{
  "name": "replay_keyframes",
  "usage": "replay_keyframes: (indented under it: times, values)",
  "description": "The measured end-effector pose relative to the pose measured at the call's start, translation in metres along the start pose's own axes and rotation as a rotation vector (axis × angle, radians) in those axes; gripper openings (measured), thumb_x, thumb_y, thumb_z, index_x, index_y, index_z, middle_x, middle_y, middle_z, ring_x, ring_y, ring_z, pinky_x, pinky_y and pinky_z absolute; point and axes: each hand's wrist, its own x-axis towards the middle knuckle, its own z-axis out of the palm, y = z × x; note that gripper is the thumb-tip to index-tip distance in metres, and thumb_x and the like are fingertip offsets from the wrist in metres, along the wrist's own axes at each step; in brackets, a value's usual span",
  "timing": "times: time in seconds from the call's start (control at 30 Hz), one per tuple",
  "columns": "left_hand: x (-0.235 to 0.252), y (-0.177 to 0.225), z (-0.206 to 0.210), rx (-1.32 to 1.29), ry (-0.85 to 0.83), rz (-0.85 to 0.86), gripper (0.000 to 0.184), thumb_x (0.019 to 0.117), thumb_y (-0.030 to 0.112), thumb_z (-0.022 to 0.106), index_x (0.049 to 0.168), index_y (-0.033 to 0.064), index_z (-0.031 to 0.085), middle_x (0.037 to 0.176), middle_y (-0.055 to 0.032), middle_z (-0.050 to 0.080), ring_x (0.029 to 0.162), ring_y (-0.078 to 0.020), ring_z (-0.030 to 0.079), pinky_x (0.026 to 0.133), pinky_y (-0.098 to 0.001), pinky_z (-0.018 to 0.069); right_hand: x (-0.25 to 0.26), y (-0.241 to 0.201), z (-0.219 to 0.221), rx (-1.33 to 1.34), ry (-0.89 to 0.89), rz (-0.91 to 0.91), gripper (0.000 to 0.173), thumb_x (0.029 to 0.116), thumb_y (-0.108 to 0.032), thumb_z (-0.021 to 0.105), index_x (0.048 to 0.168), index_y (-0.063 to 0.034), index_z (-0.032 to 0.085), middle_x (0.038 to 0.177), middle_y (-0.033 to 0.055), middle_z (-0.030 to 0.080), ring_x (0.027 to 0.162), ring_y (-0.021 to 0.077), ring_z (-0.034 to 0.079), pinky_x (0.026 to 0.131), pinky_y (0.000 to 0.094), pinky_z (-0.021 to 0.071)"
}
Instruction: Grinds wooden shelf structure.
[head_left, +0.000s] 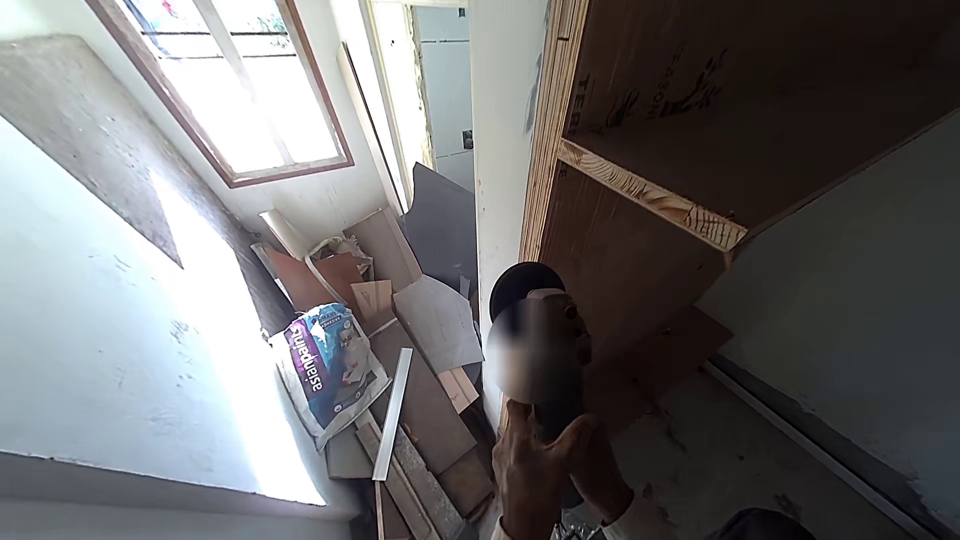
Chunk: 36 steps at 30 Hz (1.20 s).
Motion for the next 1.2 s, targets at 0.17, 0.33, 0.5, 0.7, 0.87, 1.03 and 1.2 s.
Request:
replay_keyframes:
  times: [0.17, 0.33, 0.5, 0.7, 0.87, 1.03, 1.2]
  values:
    - [0.026, 0.015, 0.012, -0.226, -0.071, -0.120, 0.075, 0.0659, 0.049, 0.086, 0.122, 0.0057, 0.064, 0.095, -0.0066, 0.072, 0.092, -0.0188, 0.070, 0.083, -0.0453, 0.0562, 0.000, -0.025, -0.006, -0.495, 0.039, -0.086, 0.064, 0.0774, -0.044, 0.078, 0.119, 0.0017, 0.063, 0.100, 0.0096, 0.073, 0.097, 0.0172, 0.070, 0.088, 0.0397, 0.0555]
    - [0.035, 0.026, 0.004, -0.910, -0.083, -0.157, 0.054, 0.0688, 0.016, 0.082, 0.113, -0.0072, 0.060, 0.094, -0.0160, 0.074, 0.087, -0.0216, 0.074, 0.078, -0.0366, 0.0619, 0.015, -0.039, -0.041, -0.175, -0.348, -0.062, 0.099, 0.0602, -0.027, 0.092, 0.143, -0.0043, 0.043, 0.119, 0.0061, 0.066, 0.105, 0.0103, 0.067, 0.090, 0.0311, 0.0584]
    - [0.062, 0.013, -0.001, -1.118, -0.258, -0.135, 0.076, 0.0660, 0.028, 0.084, 0.123, -0.0101, 0.052, 0.104, -0.0250, 0.072, 0.095, -0.0302, 0.074, 0.083, -0.0434, 0.0610, 0.018, -0.063, -0.027, -0.396, -0.247, -0.028, 0.087, 0.0616, -0.038, 0.088, 0.135, -0.0056, 0.054, 0.104, 0.0068, 0.072, 0.097, 0.0183, 0.071, 0.084, 0.0427, 0.0583]
    - [0.076, 0.035, 0.000, -1.267, -0.348, -0.206, 0.041, 0.0887, 0.019, 0.063, 0.119, -0.0064, 0.055, 0.097, -0.0263, 0.071, 0.088, -0.0317, 0.073, 0.076, -0.0441, 0.0615, 0.024, -0.090, -0.022, -0.626, -0.123, 0.006, 0.085, 0.0634, -0.044, 0.082, 0.137, -0.0082, 0.057, 0.102, 0.0087, 0.073, 0.097, 0.0247, 0.071, 0.082, 0.0500, 0.0567]
    - [0.090, 0.055, 0.008, -1.341, -0.381, -0.222, 0.032, 0.0900, 0.021, 0.062, 0.116, 0.0028, 0.057, 0.089, -0.0200, 0.069, 0.075, -0.0273, 0.071, 0.066, -0.0412, 0.0604, 0.036, -0.111, -0.025, -0.675, -0.034, 0.016, 0.082, 0.0636, -0.040, 0.080, 0.135, -0.0075, 0.057, 0.101, 0.0085, 0.072, 0.096, 0.0244, 0.071, 0.079, 0.0507, 0.0557]
    - [0.103, 0.074, 0.009, -1.434, -0.448, -0.208, 0.028, 0.0902, 0.023, 0.064, 0.111, 0.0048, 0.061, 0.086, -0.0187, 0.070, 0.072, -0.0264, 0.072, 0.062, -0.0393, 0.0606, 0.046, -0.142, -0.024, -0.794, -0.011, 0.081, 0.080, 0.0692, -0.039, 0.082, 0.138, -0.0088, 0.054, 0.098, 0.0089, 0.071, 0.094, 0.0260, 0.070, 0.079, 0.0504, 0.0544]
    - [0.113, 0.083, 0.004, -1.442, -0.427, -0.147, 0.039, 0.0896, 0.024, 0.064, 0.124, 0.0084, 0.054, 0.090, -0.0191, 0.069, 0.074, -0.0272, 0.071, 0.063, -0.0407, 0.0605, 0.052, -0.163, -0.019, -0.868, -0.010, 0.099, 0.080, 0.0710, -0.039, 0.082, 0.139, -0.0081, 0.054, 0.101, 0.0104, 0.072, 0.097, 0.0274, 0.070, 0.081, 0.0505, 0.0544]
